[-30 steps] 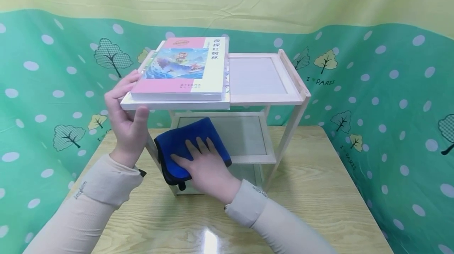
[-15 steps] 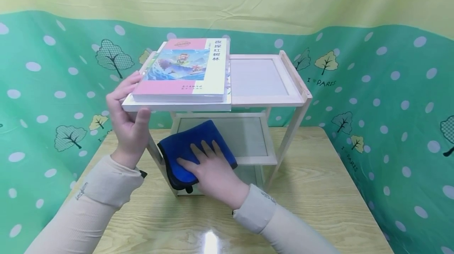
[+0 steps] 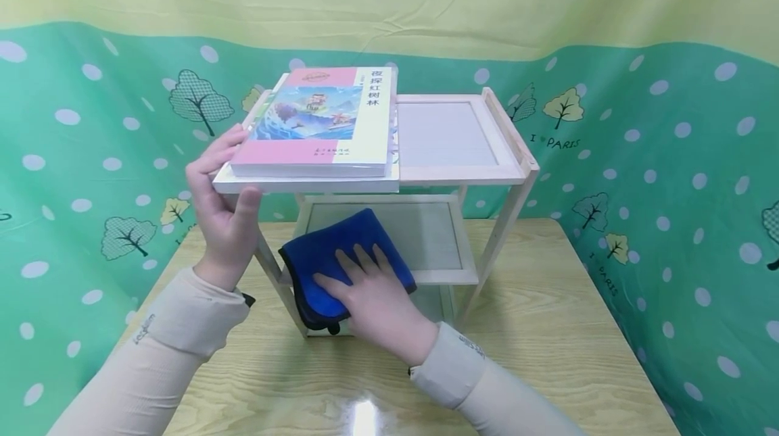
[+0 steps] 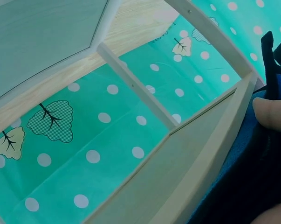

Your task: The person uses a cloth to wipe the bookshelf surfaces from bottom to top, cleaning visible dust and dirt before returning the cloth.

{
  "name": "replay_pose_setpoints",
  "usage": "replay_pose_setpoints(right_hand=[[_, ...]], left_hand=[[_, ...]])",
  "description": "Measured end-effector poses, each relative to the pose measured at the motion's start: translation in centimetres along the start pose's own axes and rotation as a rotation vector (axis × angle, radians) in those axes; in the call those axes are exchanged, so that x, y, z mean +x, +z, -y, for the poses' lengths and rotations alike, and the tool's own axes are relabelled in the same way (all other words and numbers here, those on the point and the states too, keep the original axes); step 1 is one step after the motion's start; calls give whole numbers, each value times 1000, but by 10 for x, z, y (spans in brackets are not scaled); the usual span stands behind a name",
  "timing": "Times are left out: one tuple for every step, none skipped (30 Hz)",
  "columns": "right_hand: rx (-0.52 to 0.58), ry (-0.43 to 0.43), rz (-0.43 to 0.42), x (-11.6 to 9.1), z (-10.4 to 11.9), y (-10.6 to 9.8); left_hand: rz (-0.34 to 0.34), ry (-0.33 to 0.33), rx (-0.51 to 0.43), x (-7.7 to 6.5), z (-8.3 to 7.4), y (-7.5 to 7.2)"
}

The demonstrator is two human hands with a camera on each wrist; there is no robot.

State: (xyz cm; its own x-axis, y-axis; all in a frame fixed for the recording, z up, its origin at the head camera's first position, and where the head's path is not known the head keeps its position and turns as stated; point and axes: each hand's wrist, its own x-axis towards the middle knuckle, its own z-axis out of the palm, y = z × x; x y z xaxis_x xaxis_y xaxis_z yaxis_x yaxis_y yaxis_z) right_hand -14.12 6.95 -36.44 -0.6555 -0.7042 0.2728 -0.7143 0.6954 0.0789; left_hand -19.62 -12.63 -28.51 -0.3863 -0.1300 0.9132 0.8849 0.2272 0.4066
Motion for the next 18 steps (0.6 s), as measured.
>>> replay_pose_setpoints(right_hand=[[3, 0, -4, -1, 0, 0], [7, 0, -8, -1, -1, 0], [11, 1, -10, -2, -2, 0], [14, 2, -12, -3, -2, 0], [18, 3, -15, -4, -3, 0], [22, 4, -18, -5, -3, 0], [25, 5, -19, -5, -4, 1], [28, 7, -21, -6, -4, 1], [30, 9, -22, -7, -5, 1], [30, 10, -25, -8, -5, 1], [31, 10, -27, -9, -6, 1], [32, 11, -28, -10, -6, 1], [32, 10, -30, -11, -7, 1], [32, 10, -34, -12, -7, 1], [33, 12, -36, -13, -8, 1], [33, 13, -40, -13, -8, 2], [35, 14, -45, -14, -9, 2], [36, 16, -49, -15, -9, 2]], left_hand=[[1, -1, 2, 0, 0, 0], [2, -1, 3, 0, 0, 0], [3, -1, 3, 0, 0, 0], [4, -2, 6, 0, 0, 0], [4, -1, 8, 0, 1, 0], [4, -1, 11, 0, 1, 0], [4, 0, 13, 0, 1, 0], [3, 1, 15, 0, 1, 0], [2, 2, 18, 0, 2, 0], [2, 4, 20, 0, 2, 0], [2, 5, 22, 0, 2, 0], [2, 6, 23, -1, 2, 0], [2, 7, 24, -1, 2, 0], [2, 7, 25, -1, 2, 0], [2, 7, 24, -1, 2, 0], [3, 7, 23, -1, 2, 0], [3, 6, 22, -1, 2, 0], [2, 6, 20, -1, 2, 0]])
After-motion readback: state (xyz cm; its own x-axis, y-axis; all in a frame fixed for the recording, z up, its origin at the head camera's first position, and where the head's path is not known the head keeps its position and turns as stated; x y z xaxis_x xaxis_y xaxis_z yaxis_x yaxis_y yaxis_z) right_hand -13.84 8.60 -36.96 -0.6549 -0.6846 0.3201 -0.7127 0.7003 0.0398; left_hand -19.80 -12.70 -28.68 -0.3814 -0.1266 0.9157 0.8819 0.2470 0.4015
